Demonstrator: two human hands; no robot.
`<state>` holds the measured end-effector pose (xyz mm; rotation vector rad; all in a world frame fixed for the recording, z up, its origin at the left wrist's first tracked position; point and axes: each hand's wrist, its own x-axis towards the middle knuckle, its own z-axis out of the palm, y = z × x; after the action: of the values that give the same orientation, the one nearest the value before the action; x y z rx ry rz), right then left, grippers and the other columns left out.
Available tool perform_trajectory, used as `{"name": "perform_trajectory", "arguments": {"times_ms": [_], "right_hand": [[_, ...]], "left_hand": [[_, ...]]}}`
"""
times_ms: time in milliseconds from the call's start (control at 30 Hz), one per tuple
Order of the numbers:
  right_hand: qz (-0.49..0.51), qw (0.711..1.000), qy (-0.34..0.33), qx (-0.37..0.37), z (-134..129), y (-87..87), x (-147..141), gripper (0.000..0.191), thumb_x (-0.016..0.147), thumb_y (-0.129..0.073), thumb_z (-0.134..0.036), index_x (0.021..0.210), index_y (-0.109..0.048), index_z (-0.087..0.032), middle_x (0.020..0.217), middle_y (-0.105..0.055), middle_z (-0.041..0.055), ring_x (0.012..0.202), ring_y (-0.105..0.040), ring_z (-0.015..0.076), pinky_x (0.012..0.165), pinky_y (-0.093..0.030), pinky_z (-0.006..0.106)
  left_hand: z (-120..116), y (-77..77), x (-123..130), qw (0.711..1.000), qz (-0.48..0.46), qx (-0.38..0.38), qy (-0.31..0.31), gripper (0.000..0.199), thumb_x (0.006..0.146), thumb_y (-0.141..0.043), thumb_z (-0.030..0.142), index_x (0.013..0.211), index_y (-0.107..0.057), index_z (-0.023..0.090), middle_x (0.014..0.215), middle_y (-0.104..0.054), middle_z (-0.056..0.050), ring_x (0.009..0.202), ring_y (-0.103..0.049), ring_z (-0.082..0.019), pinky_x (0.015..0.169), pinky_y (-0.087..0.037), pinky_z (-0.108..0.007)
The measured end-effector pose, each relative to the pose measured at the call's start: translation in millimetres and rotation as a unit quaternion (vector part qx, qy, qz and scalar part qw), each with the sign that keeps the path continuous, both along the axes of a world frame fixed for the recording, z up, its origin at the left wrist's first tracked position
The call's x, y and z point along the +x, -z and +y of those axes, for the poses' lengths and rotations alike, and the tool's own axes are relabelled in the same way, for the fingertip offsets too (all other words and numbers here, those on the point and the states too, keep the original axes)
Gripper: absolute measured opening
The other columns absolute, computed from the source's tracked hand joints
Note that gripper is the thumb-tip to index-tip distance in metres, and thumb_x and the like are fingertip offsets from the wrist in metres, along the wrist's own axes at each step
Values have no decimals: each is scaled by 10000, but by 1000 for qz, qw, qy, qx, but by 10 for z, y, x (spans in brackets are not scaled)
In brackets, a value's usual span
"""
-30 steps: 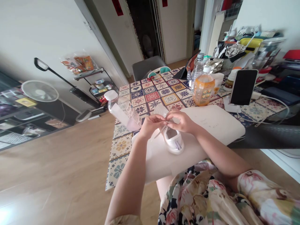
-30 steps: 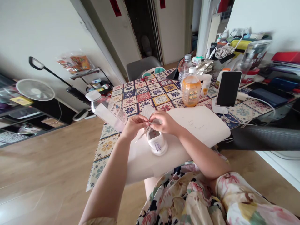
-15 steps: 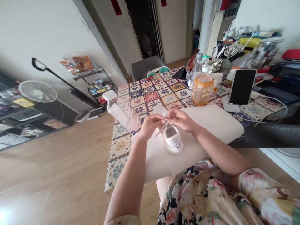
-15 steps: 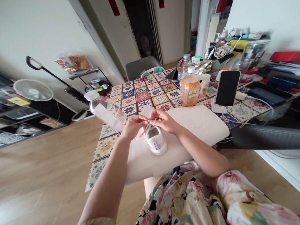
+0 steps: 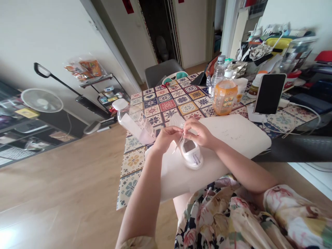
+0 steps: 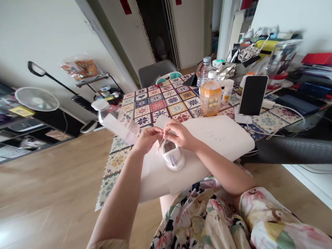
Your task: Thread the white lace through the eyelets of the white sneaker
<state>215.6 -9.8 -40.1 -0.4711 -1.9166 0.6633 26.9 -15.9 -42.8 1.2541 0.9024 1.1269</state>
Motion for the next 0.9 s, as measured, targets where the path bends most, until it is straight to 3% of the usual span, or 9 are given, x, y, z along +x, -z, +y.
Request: {"name": "perform_trajectory", "arguments": {"times_ms": [100, 267, 667, 800, 900], "right_hand": [[-8, 999, -41, 2, 9, -32, 42, 187, 897, -621, -372, 789, -608, -220, 882, -651, 48, 902, -575, 204, 912, -421, 397], [-29, 995, -94, -14, 19, -60, 86, 257, 887, -629, -440, 749, -622, -223, 749, -649, 28, 807, -565, 190, 823, -431, 367], [-79, 991, -105, -3, 24, -32, 100, 273, 878, -646, -432, 717, -636, -211, 740, -649, 28, 793, -573, 186, 830, -410, 364], [-60, 992, -109, -22, 18, -35, 110, 281, 885, -623, -472, 784, -615, -209, 788, -631, 31, 805, -561, 179, 806, -423, 336], [-43, 996, -74, -27, 42, -23, 123, 305, 898, -582, -511, 867, -599, -208, 862, -623, 47, 842, -559, 182, 794, -429, 324]], "left_hand": [[20, 10, 8, 1000, -8, -4, -16, 311, 550, -882, 325, 728, -709, 139, 654, -714, -22, 536, -611, -102, 544, -477, -216], [33, 8, 21, 998, 12, 2, -61, 363, 525, -887, 308, 756, -659, 145, 630, -711, -14, 565, -648, -119, 578, -489, -217], [30, -36, 76, 994, 24, -23, -103, 447, 463, -885, 281, 769, -582, 161, 611, -709, -14, 569, -652, -153, 575, -460, -241], [42, -23, 40, 990, 84, 27, -107, 363, 540, -865, 328, 754, -629, 155, 660, -684, -15, 622, -616, -136, 621, -444, -246], [30, -40, -41, 971, 131, 133, -148, 318, 681, -782, 453, 763, -664, 169, 745, -651, -23, 673, -563, -131, 661, -427, -265]]}}
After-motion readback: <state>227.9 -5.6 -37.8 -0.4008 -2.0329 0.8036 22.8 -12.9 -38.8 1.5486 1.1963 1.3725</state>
